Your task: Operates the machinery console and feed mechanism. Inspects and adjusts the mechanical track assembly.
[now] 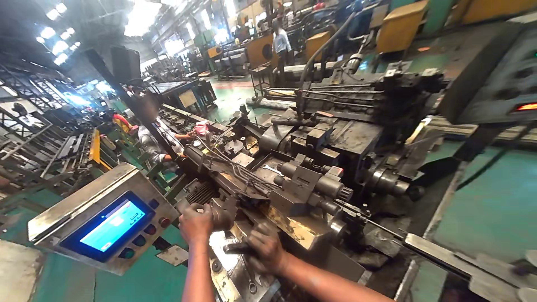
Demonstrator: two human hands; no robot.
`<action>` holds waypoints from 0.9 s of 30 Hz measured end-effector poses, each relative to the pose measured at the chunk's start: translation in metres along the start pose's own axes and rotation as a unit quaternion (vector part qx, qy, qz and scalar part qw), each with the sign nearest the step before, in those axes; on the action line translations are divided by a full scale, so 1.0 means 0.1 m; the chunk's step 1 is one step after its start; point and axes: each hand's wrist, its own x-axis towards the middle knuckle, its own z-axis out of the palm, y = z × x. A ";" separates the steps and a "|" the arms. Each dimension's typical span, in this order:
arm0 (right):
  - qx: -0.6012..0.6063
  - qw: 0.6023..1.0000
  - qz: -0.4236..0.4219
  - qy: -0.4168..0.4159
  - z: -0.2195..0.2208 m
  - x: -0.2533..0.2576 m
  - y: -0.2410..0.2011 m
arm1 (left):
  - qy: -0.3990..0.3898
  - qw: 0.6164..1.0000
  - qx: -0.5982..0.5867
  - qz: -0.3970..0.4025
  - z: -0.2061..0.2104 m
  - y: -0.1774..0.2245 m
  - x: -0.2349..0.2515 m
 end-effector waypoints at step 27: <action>0.004 1.000 -0.003 0.013 0.02 0.00 0.00 | -0.007 1.000 -0.002 0.008 -0.01 -0.01 0.00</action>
